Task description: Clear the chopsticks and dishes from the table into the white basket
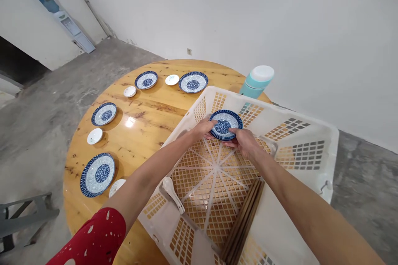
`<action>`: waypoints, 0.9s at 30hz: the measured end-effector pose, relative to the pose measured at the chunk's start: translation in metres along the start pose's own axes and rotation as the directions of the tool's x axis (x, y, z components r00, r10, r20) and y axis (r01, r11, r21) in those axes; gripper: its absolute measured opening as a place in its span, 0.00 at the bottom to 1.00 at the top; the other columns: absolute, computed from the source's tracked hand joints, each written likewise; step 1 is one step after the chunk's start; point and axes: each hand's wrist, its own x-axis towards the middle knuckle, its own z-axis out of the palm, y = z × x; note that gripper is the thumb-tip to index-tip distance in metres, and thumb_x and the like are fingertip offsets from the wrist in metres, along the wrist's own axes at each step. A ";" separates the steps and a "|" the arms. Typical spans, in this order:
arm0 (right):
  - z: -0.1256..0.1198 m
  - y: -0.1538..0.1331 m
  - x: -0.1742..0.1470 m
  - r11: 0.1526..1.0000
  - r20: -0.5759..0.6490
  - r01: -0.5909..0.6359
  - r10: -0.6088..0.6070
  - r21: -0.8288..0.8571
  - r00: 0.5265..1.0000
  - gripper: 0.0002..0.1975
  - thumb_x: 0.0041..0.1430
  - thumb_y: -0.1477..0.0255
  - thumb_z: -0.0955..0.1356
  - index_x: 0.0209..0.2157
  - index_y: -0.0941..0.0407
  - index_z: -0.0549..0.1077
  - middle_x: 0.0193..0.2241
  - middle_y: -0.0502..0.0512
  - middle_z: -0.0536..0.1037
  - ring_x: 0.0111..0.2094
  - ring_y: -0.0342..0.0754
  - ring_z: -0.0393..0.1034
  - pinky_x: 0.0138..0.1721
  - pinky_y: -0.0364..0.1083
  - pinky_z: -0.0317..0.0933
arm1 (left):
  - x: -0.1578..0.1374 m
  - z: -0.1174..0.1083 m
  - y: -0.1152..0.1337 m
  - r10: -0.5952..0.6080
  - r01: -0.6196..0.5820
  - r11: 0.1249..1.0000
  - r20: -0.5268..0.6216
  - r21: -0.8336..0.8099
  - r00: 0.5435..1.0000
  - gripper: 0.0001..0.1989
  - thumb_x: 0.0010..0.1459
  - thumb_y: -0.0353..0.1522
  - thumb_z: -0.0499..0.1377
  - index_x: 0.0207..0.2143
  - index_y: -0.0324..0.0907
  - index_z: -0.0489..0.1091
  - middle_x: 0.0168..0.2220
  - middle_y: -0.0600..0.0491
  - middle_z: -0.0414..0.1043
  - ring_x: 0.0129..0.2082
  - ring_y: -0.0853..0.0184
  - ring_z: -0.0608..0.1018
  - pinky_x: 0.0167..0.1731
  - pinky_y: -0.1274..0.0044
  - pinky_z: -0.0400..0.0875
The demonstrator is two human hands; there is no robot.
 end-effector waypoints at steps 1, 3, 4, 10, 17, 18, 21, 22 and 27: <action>0.001 0.000 -0.001 1.000 0.001 0.003 -0.003 0.006 1.000 0.04 0.65 0.80 0.67 0.41 0.64 0.74 0.24 0.58 0.79 0.21 0.48 0.75 0.21 0.40 0.71 | 0.002 0.000 -0.002 0.001 -0.001 1.000 -0.005 0.014 1.000 0.26 0.64 0.41 0.53 0.61 0.41 0.67 0.45 0.43 0.80 0.35 0.61 0.81 0.33 0.73 0.78; 0.003 0.000 -0.002 1.000 0.000 0.011 -0.011 0.018 1.000 0.04 0.65 0.80 0.67 0.41 0.64 0.74 0.23 0.57 0.79 0.21 0.47 0.75 0.21 0.40 0.71 | 0.005 -0.001 -0.005 0.014 -0.013 0.999 -0.019 0.038 1.000 0.27 0.64 0.42 0.53 0.61 0.41 0.67 0.45 0.43 0.80 0.35 0.61 0.81 0.33 0.74 0.77; 0.004 0.000 -0.003 1.000 0.000 0.016 -0.016 0.023 1.000 0.04 0.65 0.80 0.67 0.41 0.64 0.74 0.23 0.58 0.79 0.22 0.48 0.75 0.22 0.40 0.71 | 0.006 -0.001 -0.006 0.026 -0.025 0.999 -0.030 0.047 0.999 0.27 0.64 0.42 0.54 0.61 0.41 0.68 0.45 0.43 0.80 0.35 0.61 0.81 0.33 0.74 0.77; 0.008 0.000 -0.001 0.999 0.000 0.043 -0.043 -0.009 0.999 0.03 0.65 0.78 0.69 0.40 0.62 0.73 0.23 0.57 0.78 0.22 0.48 0.75 0.24 0.41 0.73 | 0.000 -0.003 -0.007 0.028 -0.024 0.995 -0.043 0.092 0.999 0.26 0.65 0.44 0.54 0.59 0.39 0.69 0.46 0.43 0.80 0.36 0.61 0.81 0.36 0.73 0.77; 0.006 0.001 0.005 0.997 0.017 0.077 -0.076 -0.025 0.997 0.04 0.66 0.79 0.67 0.41 0.64 0.73 0.25 0.59 0.80 0.21 0.50 0.76 0.22 0.42 0.73 | -0.002 0.000 -0.007 0.007 -0.004 0.999 -0.080 0.045 0.997 0.27 0.64 0.44 0.56 0.60 0.39 0.69 0.51 0.42 0.78 0.41 0.59 0.81 0.41 0.71 0.77; 0.005 0.001 0.005 0.996 0.020 0.082 -0.082 -0.025 0.996 0.04 0.66 0.79 0.67 0.41 0.64 0.73 0.25 0.59 0.80 0.21 0.50 0.76 0.22 0.43 0.73 | 0.000 0.000 -0.009 0.024 -0.021 0.999 -0.087 0.044 0.996 0.27 0.63 0.43 0.56 0.60 0.39 0.69 0.51 0.42 0.78 0.41 0.59 0.81 0.41 0.71 0.77; 0.006 -0.001 0.005 0.995 0.041 0.092 -0.090 -0.030 0.995 0.04 0.67 0.79 0.67 0.41 0.65 0.74 0.24 0.59 0.79 0.21 0.49 0.76 0.21 0.42 0.72 | 0.003 0.001 -0.013 0.055 -0.050 0.998 -0.112 0.043 0.992 0.27 0.63 0.44 0.57 0.59 0.40 0.70 0.49 0.44 0.79 0.39 0.60 0.82 0.42 0.71 0.76; 0.006 -0.002 0.006 0.995 0.049 0.092 -0.090 -0.033 0.995 0.04 0.67 0.79 0.67 0.42 0.65 0.74 0.23 0.59 0.79 0.20 0.49 0.75 0.20 0.41 0.72 | 0.003 0.000 -0.014 0.060 -0.056 0.998 -0.120 0.037 0.991 0.27 0.63 0.45 0.57 0.59 0.41 0.70 0.48 0.45 0.80 0.39 0.60 0.82 0.42 0.71 0.76; 0.010 -0.007 0.009 0.996 0.057 0.082 -0.080 -0.039 0.995 0.07 0.67 0.79 0.67 0.46 0.66 0.74 0.21 0.57 0.79 0.19 0.48 0.74 0.20 0.41 0.71 | 0.004 -0.003 -0.012 0.053 -0.054 0.999 -0.133 -0.002 0.990 0.25 0.61 0.44 0.59 0.56 0.41 0.72 0.44 0.46 0.82 0.42 0.59 0.82 0.43 0.72 0.75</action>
